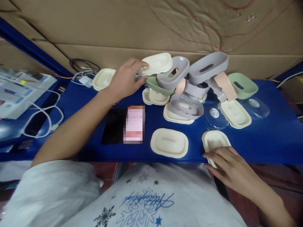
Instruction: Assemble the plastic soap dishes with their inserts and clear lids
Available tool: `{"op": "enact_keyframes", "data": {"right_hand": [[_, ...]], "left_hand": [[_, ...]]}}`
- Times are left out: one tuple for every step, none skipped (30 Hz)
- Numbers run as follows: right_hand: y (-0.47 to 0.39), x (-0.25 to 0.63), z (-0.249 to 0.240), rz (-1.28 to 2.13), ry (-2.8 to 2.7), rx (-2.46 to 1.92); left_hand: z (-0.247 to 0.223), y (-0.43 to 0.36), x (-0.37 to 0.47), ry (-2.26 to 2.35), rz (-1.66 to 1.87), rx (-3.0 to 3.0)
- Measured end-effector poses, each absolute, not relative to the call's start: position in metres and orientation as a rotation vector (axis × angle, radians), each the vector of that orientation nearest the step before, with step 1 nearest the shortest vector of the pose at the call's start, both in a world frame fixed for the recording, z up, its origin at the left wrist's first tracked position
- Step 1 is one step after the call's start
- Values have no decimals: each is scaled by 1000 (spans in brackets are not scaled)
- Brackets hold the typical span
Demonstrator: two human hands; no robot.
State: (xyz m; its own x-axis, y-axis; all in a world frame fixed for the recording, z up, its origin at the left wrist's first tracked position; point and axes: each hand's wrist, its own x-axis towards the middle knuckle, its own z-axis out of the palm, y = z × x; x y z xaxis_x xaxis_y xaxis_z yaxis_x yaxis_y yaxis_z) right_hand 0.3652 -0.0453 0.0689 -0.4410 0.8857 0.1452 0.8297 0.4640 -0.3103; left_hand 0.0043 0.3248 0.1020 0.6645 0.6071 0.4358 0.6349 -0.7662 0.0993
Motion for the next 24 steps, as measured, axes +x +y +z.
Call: {"op": "enact_keyframes", "data": {"right_hand": [[-47,367,66,271,-2399,-1497],[-48,370,64,283,-2376,-1518],[-49,372,64,309,-2362,-1525],[-49,374,63,345,-2352,-1524],[-50,376,64,379,-2343,-1520],[-51,377,64,414,-2335,-1517],[-52,379,64,446,-2330,-1520],[-52,380,64,463,-2322,-1526],[-53,380,64,466,-2310,-1542],[-52,381,64,451,-2296,-1558],[-51,382,64,422,-2282,-1574],[-49,382,64,385,-2265,-1591],[-45,381,64,344,-2246,-1606],[-40,380,65,313,-2232,-1614],[-34,378,67,300,-2227,-1605],[-27,375,69,304,-2224,-1580],[-19,372,71,318,-2225,-1551],[-11,368,75,329,-2229,-1519],[-1,364,78,332,-2243,-1486],[8,361,82,320,-2264,-1453],[17,357,85,296,-2292,-1419],[26,354,88,265,-2320,-1384],[34,351,90,232,-2341,-1355],[42,349,91,197,-2352,-1337]], "left_hand": [[102,322,3,-1059,-681,-2823],[102,320,2,-1068,-663,-2839],[101,319,1,-1074,-664,-2848],[100,318,0,-1075,-679,-2856],[98,318,-1,-1065,-703,-2866],[97,317,-2,-1051,-733,-2873],[97,315,-3,-1039,-768,-2874],[97,311,-4,-1028,-804,-2866],[99,304,-5,-1022,-838,-2850],[102,295,-5,-1013,-860,-2836],[105,282,-5,-992,-877,-2826],[109,267,-4,-968,-877,-2843],[113,249,-3,-899,-841,-2899],[116,230,-2,-809,-803,-2972],[117,211,-1,-674,-759,-3057],[117,193,1,-506,-681,-3141],[116,177,4,-360,-542,-3225],[112,162,7,-207,-466,-3287],[108,150,10,-106,-389,-3335],[104,141,13,-37,-314,-3357],[99,135,16,4,-244,-3357],[95,130,18,19,-191,-3341],[92,128,20,20,-153,-3312],[90,126,21,10,-136,-3277]]}}
